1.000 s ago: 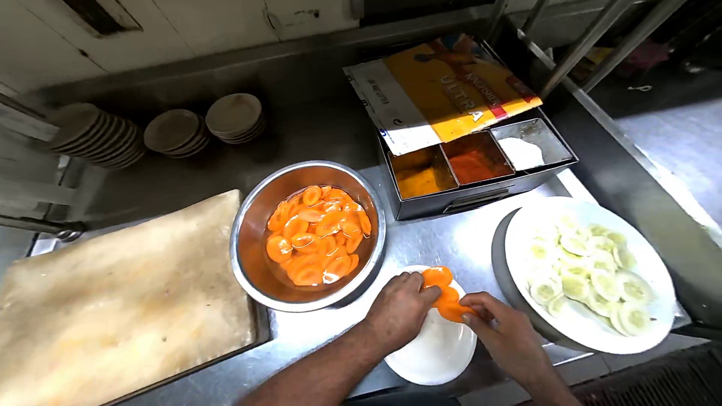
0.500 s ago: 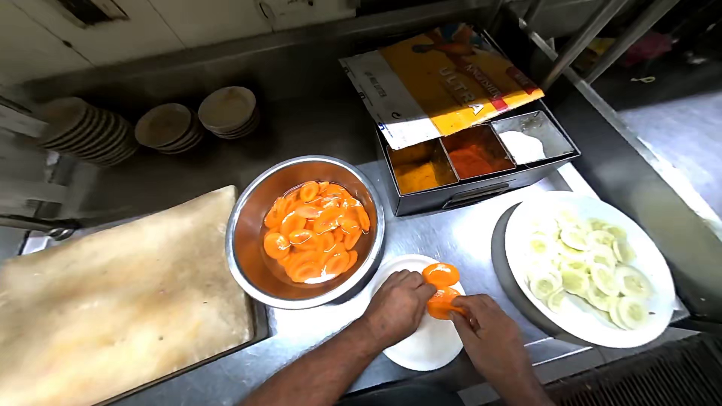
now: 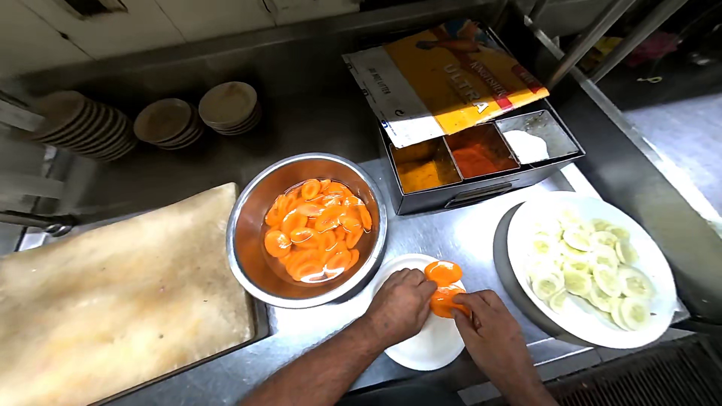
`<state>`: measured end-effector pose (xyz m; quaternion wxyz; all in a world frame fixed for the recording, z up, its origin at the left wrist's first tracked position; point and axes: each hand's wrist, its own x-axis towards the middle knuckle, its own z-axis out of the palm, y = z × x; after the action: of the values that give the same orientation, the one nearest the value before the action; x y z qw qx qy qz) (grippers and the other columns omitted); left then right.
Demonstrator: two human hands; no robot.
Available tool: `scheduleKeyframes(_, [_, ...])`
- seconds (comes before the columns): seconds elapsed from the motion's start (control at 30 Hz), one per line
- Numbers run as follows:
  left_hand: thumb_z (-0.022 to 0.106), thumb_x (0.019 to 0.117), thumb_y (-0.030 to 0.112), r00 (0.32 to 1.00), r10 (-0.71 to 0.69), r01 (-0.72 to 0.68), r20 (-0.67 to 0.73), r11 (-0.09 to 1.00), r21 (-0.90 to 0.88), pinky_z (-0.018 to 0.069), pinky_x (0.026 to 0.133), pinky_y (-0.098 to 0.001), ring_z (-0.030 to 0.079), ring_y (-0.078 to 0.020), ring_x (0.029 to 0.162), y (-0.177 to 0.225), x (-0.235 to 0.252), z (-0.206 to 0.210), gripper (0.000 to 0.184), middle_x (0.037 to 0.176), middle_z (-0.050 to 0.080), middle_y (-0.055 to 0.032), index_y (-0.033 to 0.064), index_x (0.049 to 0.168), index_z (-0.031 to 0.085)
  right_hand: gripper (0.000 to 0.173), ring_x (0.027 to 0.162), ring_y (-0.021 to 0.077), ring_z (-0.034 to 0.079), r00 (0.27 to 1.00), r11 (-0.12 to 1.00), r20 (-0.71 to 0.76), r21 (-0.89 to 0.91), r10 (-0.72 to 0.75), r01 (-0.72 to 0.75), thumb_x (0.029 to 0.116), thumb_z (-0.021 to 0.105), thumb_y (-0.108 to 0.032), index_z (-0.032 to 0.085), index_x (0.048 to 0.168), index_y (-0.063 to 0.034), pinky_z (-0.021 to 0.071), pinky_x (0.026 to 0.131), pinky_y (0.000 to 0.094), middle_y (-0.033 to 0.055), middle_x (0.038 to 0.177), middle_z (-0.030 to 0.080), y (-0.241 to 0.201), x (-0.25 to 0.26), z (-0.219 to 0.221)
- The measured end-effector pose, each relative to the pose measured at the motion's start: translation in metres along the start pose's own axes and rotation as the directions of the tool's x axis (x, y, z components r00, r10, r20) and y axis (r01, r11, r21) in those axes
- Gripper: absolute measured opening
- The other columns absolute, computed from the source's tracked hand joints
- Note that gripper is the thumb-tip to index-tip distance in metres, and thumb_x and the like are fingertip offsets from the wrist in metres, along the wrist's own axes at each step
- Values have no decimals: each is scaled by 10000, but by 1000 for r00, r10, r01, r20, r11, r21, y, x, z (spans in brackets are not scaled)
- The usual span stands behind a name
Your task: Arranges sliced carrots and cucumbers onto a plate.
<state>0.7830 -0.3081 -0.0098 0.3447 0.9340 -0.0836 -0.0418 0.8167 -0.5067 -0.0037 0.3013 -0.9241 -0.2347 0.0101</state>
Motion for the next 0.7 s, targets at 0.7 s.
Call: scheduleKeyframes(0.7, [589, 993, 172, 999, 23, -23, -27, 1000, -20, 525, 980, -445, 659, -308, 1087, -1, -1, 1, 246, 1096, 691, -157, 46, 1163, 716, 225, 698, 141, 630, 1000, 994, -10, 106, 23, -22, 900, 645, -145, 752, 1078, -57, 563, 624, 294, 87, 926, 673, 5, 16, -7])
